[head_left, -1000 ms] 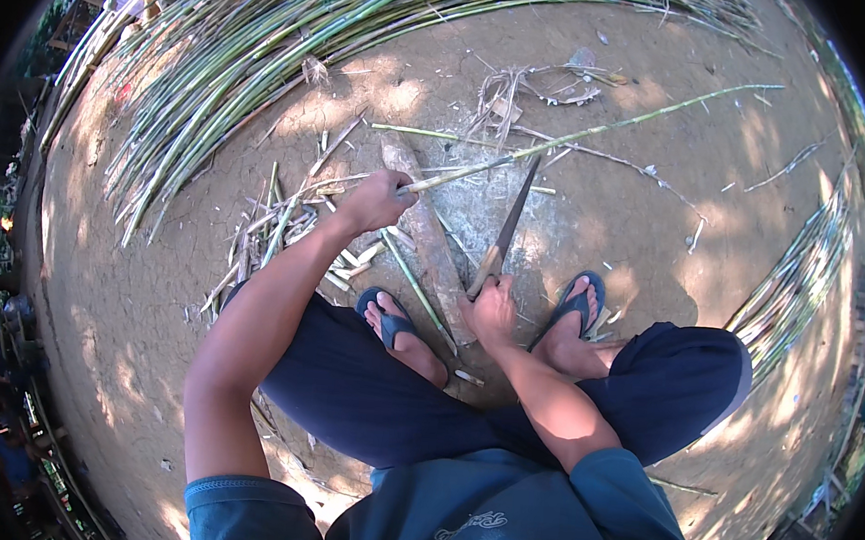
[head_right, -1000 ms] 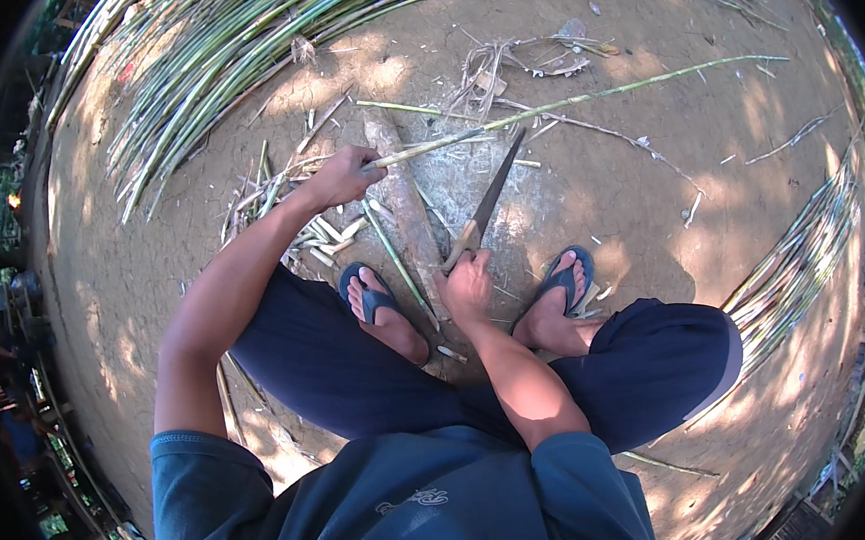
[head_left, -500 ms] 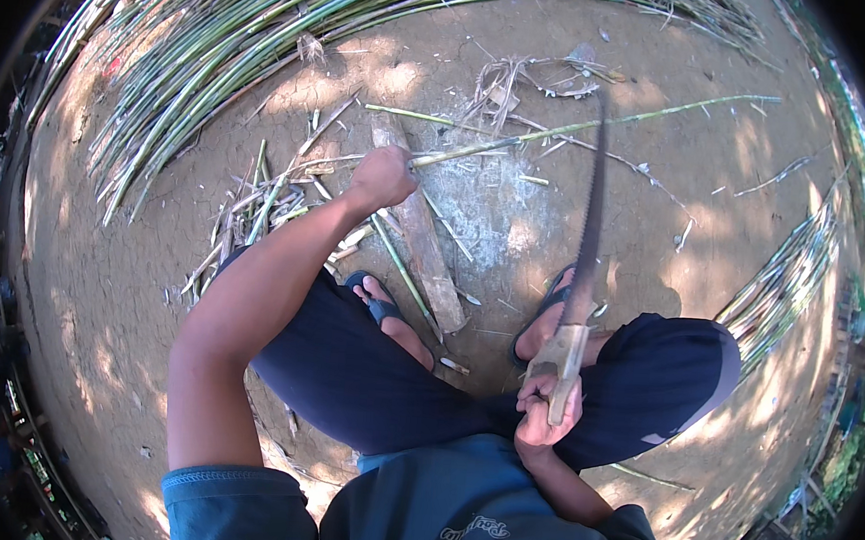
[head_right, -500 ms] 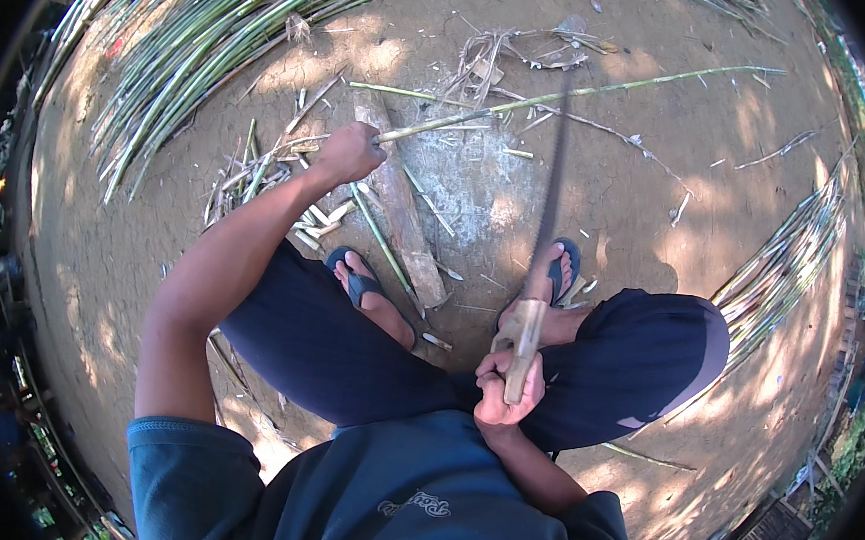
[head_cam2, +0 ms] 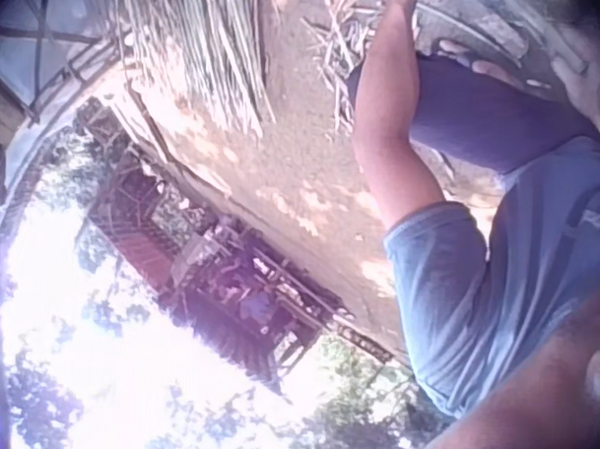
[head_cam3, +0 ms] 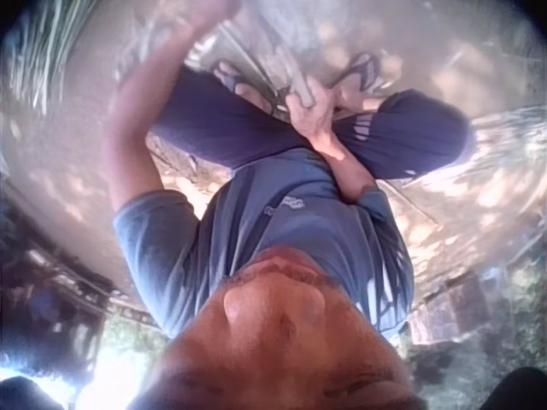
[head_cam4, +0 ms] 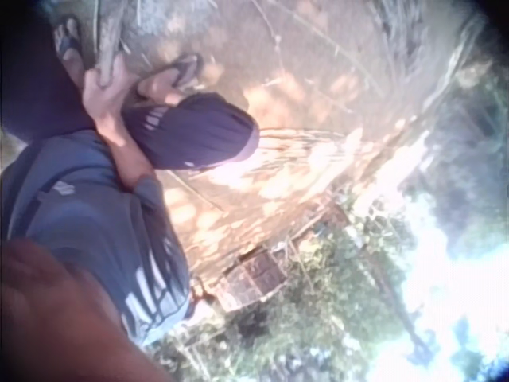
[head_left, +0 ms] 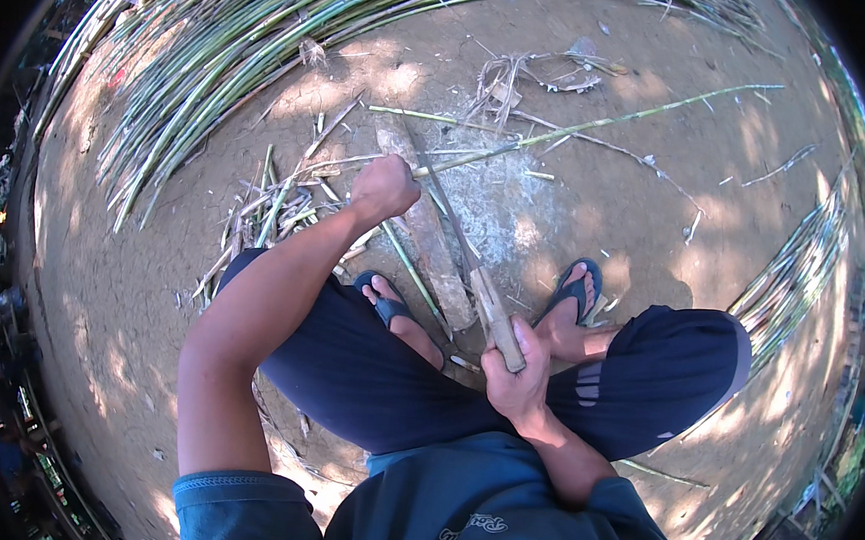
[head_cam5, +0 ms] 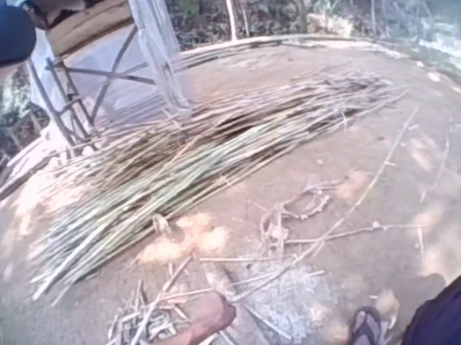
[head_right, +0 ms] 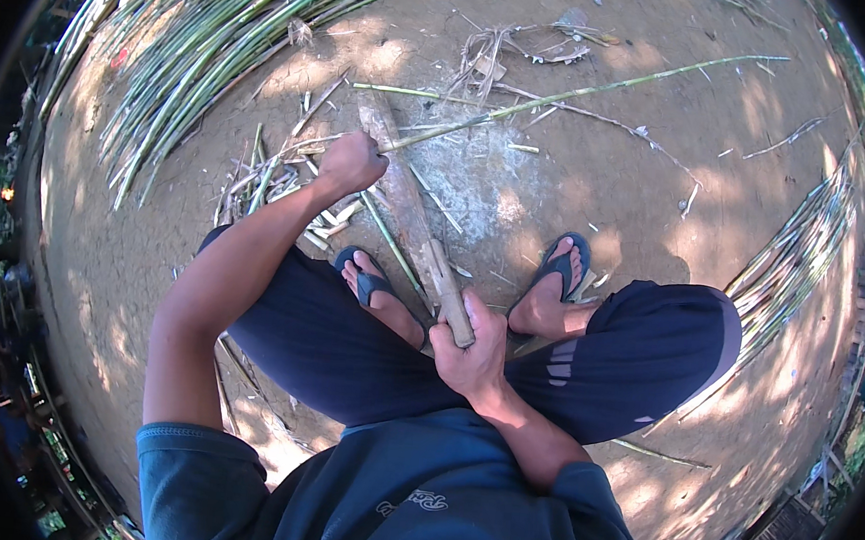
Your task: The person sits on the ground and uses a large knife to chop long bamboo stalks into smaller pieces. They repeatedly pick up stalks, position them on a wooden block, and strike them with the knife to cut them into uniform lengths.
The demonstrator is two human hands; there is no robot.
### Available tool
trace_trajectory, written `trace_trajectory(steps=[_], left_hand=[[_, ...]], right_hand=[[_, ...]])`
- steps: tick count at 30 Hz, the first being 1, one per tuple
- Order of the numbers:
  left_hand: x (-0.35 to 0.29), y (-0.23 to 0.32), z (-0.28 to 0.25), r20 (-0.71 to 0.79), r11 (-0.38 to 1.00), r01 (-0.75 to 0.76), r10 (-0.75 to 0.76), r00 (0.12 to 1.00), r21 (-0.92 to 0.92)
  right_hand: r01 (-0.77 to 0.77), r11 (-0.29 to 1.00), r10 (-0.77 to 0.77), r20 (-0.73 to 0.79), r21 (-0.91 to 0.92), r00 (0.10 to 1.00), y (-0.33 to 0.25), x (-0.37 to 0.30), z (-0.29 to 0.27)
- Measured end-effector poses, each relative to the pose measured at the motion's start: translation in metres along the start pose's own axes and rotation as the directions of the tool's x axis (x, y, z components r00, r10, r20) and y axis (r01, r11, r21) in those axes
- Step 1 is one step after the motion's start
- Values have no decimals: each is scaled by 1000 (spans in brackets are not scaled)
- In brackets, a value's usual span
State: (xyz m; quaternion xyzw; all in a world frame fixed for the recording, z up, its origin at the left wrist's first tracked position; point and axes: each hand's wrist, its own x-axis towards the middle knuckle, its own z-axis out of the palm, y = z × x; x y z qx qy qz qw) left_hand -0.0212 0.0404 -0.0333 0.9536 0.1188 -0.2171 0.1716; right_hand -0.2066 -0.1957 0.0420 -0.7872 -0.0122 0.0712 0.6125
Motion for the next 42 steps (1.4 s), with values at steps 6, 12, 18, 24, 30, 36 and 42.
trace_trajectory(steps=[6, 12, 18, 24, 30, 36, 42], left_hand=[[8, -6, 6, -69, 995, -97, 97, 993, -1], [14, -5, 9, -74, 994, -101, 99, 992, -27], [10, 4, 13, -82, 998, -63, 62, 995, -3], [3, 11, 5, -126, 999, 2, 3, 992, 36], [-7, 19, 5, -140, 994, 69, -56, 989, 89], [-3, 11, 5, -163, 996, 22, -8, 987, 82], [-9, 15, 13, -170, 993, 47, -28, 985, 112]], right_hand=[[-4, 1000, 4, 23, 21, 1000, -9, -14, -5], [16, 993, -15, 9, -116, 1000, -12, -26, -11], [-37, 995, 41, 39, -90, 998, -10, -20, -12], [-45, 997, 48, 45, -60, 998, -11, -16, -13], [4, 1000, -4, 4, 10, 1000, -8, -13, -8], [-83, 996, 84, 35, -42, 996, -5, -11, -7], [58, 986, -71, -76, -158, 995, -4, -12, -13]])
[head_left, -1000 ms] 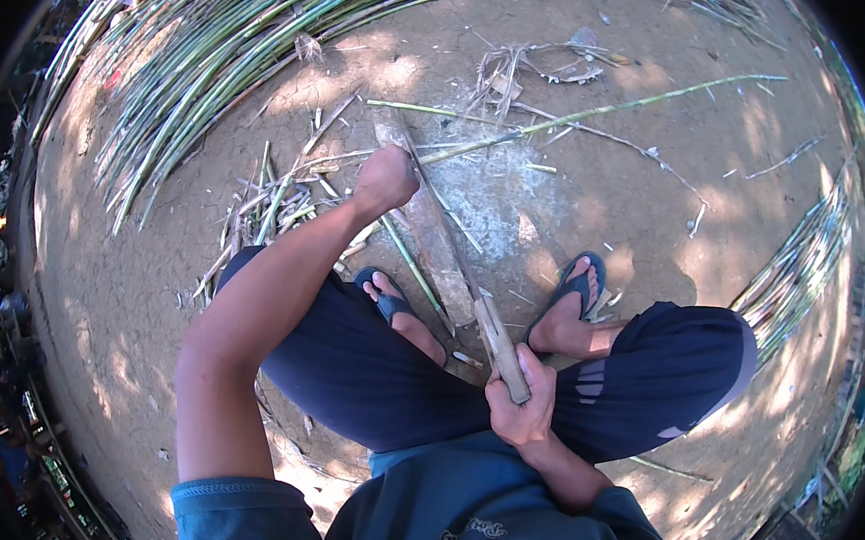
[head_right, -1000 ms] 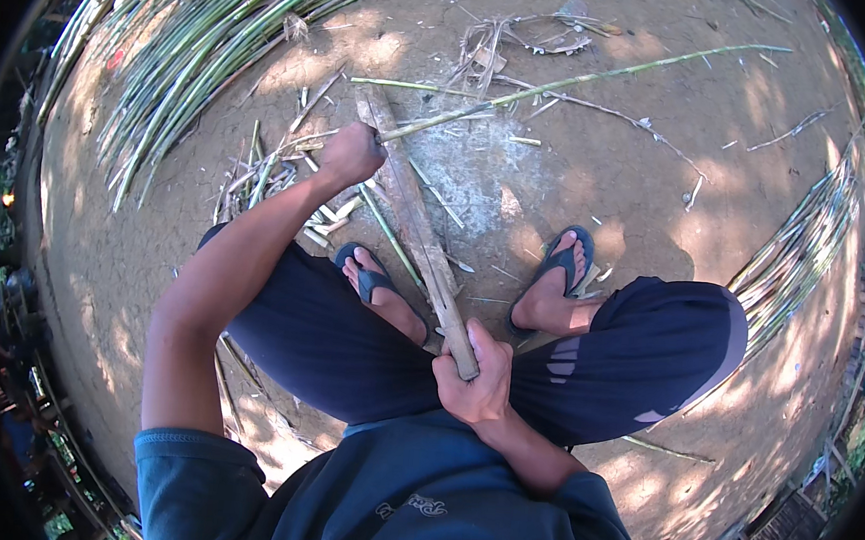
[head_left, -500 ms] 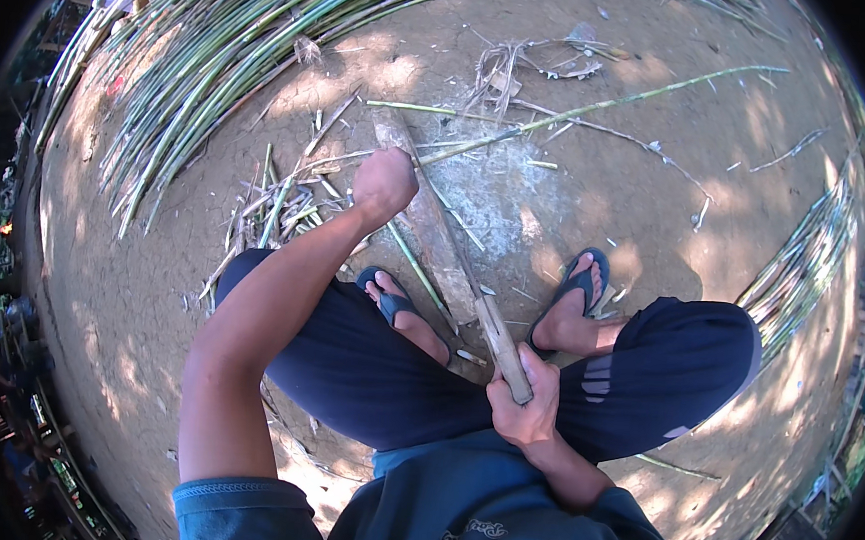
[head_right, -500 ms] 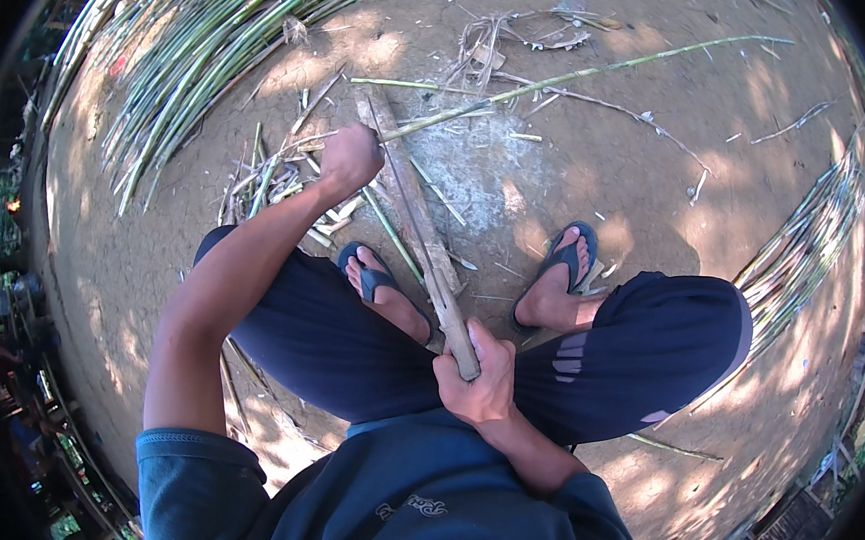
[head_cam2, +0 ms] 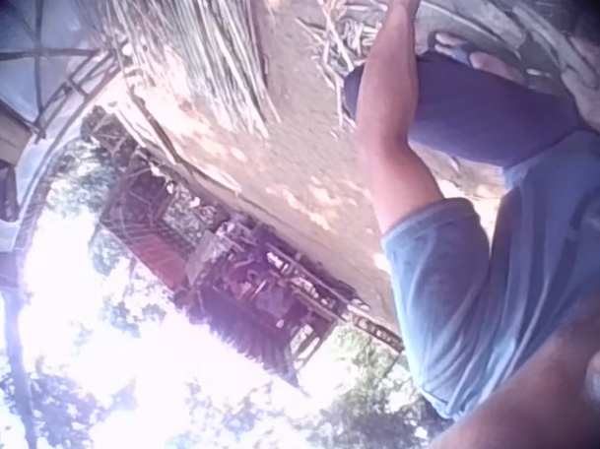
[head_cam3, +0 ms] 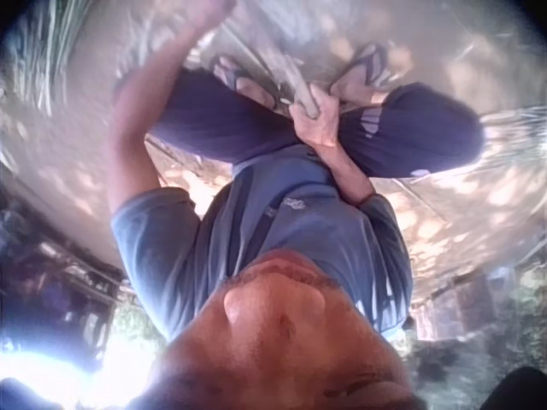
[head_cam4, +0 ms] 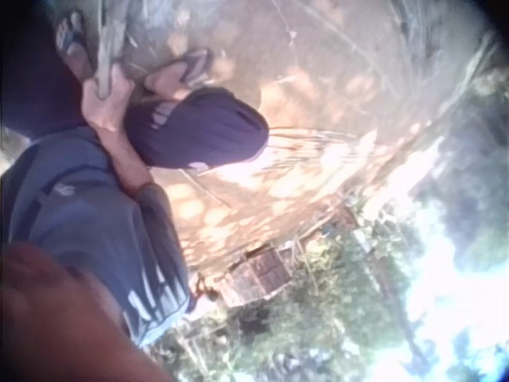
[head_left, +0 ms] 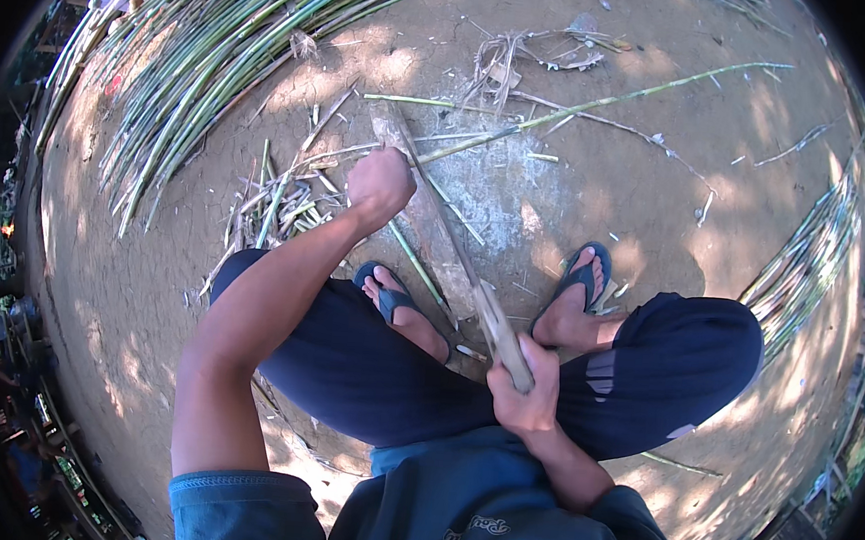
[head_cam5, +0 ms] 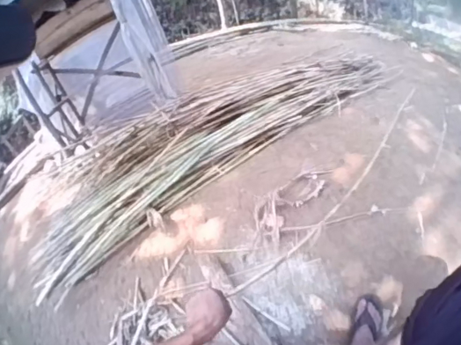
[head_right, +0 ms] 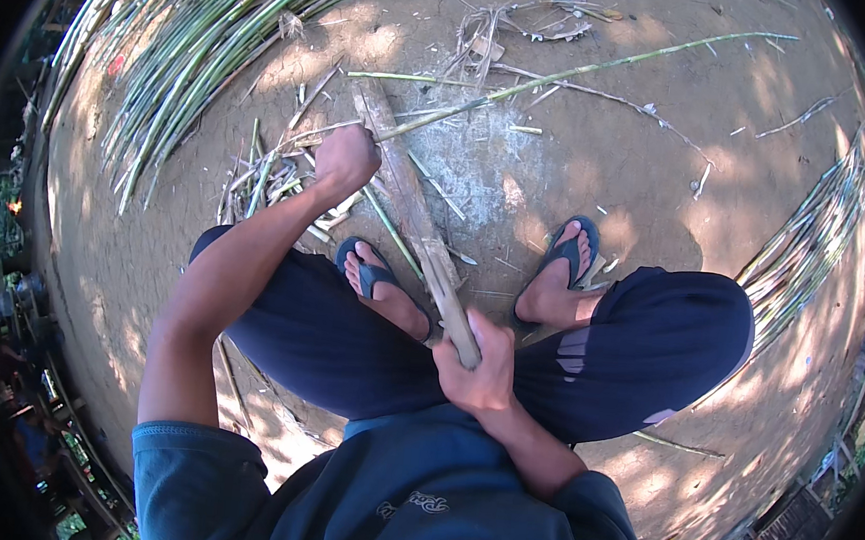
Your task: The person sits on the ground and uses a large knife to chop long bamboo stalks into smaller pieces. They repeatedly pick up stalks, position them on a wooden block, and strike them with the knife to cut them into uniform lengths.
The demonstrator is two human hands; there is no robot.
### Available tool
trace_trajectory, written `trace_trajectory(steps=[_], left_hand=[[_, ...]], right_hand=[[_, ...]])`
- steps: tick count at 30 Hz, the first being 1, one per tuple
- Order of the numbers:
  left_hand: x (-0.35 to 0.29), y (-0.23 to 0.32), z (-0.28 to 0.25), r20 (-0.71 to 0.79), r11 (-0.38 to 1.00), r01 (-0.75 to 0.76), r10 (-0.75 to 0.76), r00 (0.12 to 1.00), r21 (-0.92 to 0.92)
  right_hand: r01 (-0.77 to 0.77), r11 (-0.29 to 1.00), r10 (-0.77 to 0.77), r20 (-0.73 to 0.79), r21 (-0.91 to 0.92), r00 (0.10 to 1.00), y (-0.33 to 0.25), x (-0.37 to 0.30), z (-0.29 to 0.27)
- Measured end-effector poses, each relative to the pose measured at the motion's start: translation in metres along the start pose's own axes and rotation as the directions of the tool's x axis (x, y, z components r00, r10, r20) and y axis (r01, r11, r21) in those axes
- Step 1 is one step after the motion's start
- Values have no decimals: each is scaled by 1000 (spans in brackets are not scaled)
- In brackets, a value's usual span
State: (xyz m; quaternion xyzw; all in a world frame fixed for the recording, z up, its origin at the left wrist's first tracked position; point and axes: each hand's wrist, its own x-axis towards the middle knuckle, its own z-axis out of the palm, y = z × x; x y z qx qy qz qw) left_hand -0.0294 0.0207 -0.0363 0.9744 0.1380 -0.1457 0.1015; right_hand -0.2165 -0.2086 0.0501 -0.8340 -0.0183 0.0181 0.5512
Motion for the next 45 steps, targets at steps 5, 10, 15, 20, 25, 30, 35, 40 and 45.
trace_trajectory(steps=[5, 10, 15, 20, 25, 30, 35, 40, 45], left_hand=[[-2, 1, -2, 23, 999, -39, 38, 999, 34], [-1, -3, -1, 37, 999, -36, 37, 999, -22], [5, 1, -1, 8, 998, -55, 55, 998, -19], [9, -3, -7, 25, 999, -5, 6, 1000, -51], [6, 1, -8, 119, 999, -31, 36, 992, -42], [5, 4, -10, 57, 999, -20, 22, 998, -37], [2, 2, -5, 23, 997, -54, 56, 998, -46], [4, 0, -6, 21, 995, -46, 48, 999, -86], [11, -5, -12, -20, 994, -7, 4, 1000, -113]], right_hand=[[-122, 977, 105, 98, 177, 990, 0, 25, 15], [19, 991, -14, -38, 132, 999, -3, -7, 4], [-147, 975, 129, 114, 166, 985, 0, 34, 26], [-76, 985, 57, 120, 155, 991, -6, 20, 13], [-82, 981, 63, 111, 178, 992, -2, 14, 10], [-121, 973, 101, 107, 198, 989, 1, 31, 25], [-53, 976, 30, 113, 209, 993, -2, 19, 16], [-73, 980, 56, 95, 184, 994, 0, 30, 22], [-128, 979, 106, 146, 158, 984, -7, 16, 10]])
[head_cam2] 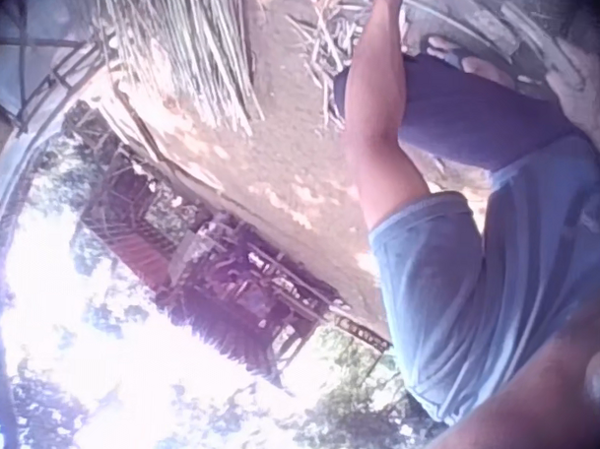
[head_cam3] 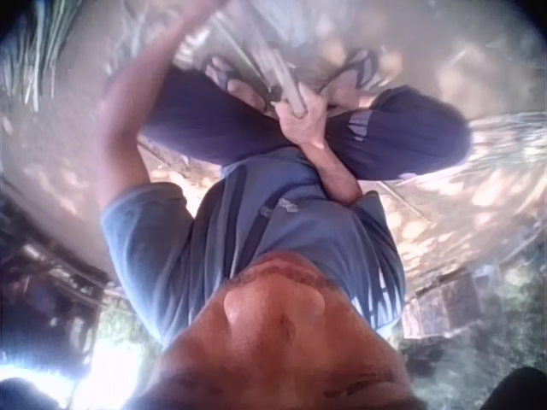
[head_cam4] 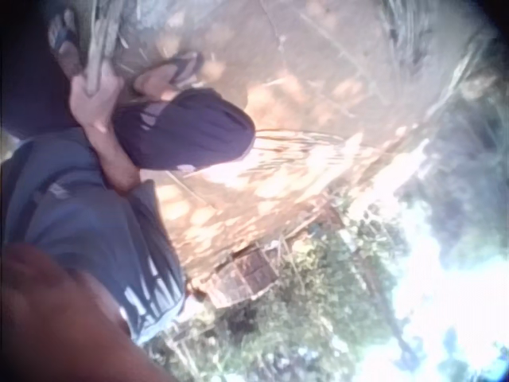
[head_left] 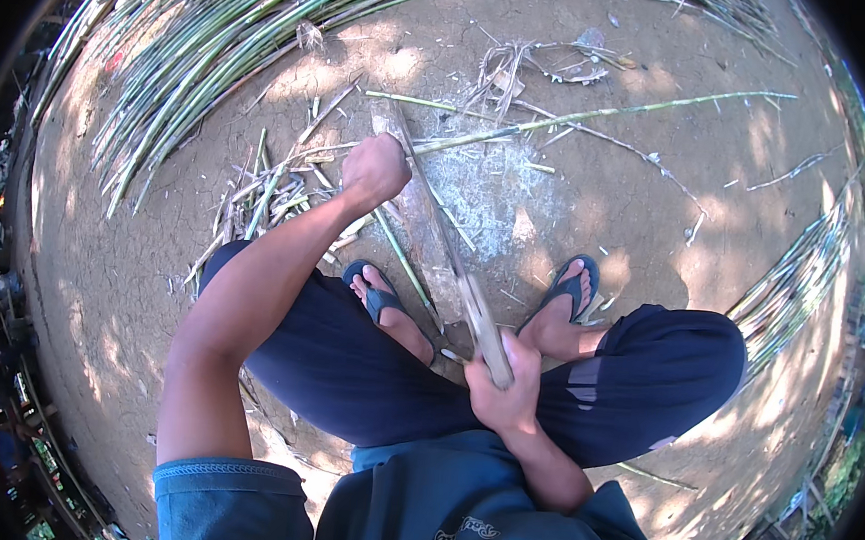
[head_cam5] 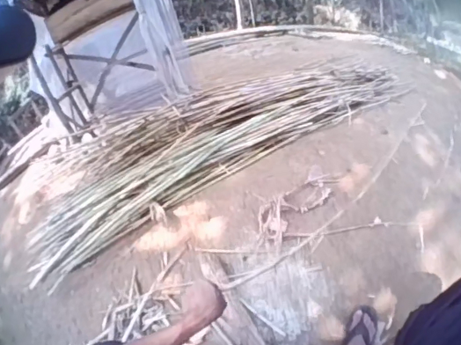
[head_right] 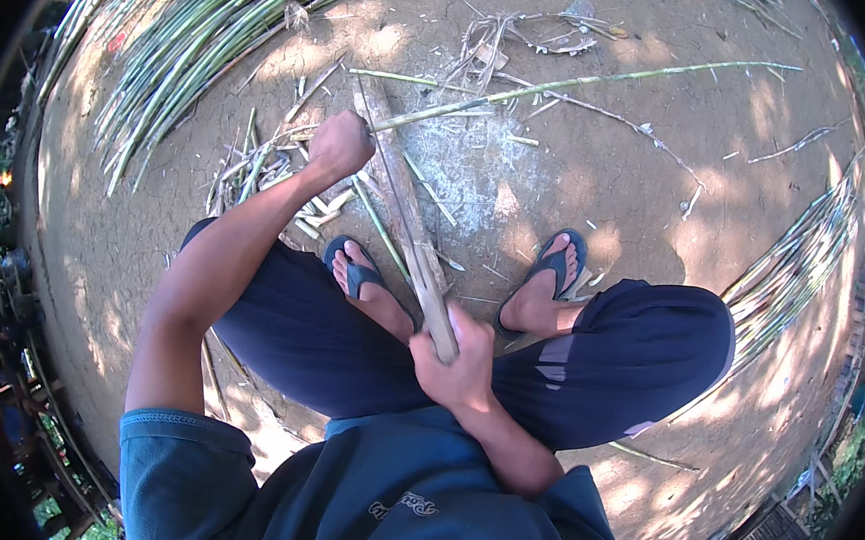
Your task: The person sits on the ground and uses a large knife to chop long bamboo stalks into smaller pieces. They repeatedly pick up stalks, position them on a wooden block, and strike them with the knife to cut them into uniform lengths.
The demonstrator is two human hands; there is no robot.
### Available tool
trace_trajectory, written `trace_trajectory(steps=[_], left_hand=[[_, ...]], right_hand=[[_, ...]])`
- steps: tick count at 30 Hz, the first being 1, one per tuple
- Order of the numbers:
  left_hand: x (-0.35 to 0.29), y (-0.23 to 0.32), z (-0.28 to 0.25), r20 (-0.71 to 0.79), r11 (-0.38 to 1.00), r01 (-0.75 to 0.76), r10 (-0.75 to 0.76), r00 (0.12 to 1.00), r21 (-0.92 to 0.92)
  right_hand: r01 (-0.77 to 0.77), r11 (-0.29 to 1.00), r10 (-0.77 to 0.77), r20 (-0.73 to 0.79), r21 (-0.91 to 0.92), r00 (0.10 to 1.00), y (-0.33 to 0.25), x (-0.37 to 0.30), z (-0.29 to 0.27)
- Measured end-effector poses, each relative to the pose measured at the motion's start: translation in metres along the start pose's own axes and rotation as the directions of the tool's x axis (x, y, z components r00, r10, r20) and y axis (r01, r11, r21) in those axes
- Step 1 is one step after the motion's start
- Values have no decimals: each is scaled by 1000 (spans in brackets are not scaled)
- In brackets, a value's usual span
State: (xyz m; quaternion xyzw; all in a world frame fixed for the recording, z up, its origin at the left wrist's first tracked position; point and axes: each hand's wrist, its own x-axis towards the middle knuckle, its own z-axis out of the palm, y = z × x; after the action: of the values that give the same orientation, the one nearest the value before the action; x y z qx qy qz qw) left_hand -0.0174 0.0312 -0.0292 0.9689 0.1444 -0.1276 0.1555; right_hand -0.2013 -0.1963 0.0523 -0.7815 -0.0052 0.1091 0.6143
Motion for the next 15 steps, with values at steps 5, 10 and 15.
trace_trajectory(steps=[5, 10, 15], left_hand=[[-5, 3, 8, 39, 999, -53, 54, 998, -10], [-1, 3, 1, -11, 998, -64, 64, 998, -17], [-4, 5, -1, 70, 1000, -16, 15, 997, 10]], right_hand=[[47, 997, -44, -51, 66, 998, 1, 6, -2], [46, 999, -46, 4, -15, 999, 3, 17, 4], [20, 1000, -19, 41, -23, 999, 5, 4, -6]])
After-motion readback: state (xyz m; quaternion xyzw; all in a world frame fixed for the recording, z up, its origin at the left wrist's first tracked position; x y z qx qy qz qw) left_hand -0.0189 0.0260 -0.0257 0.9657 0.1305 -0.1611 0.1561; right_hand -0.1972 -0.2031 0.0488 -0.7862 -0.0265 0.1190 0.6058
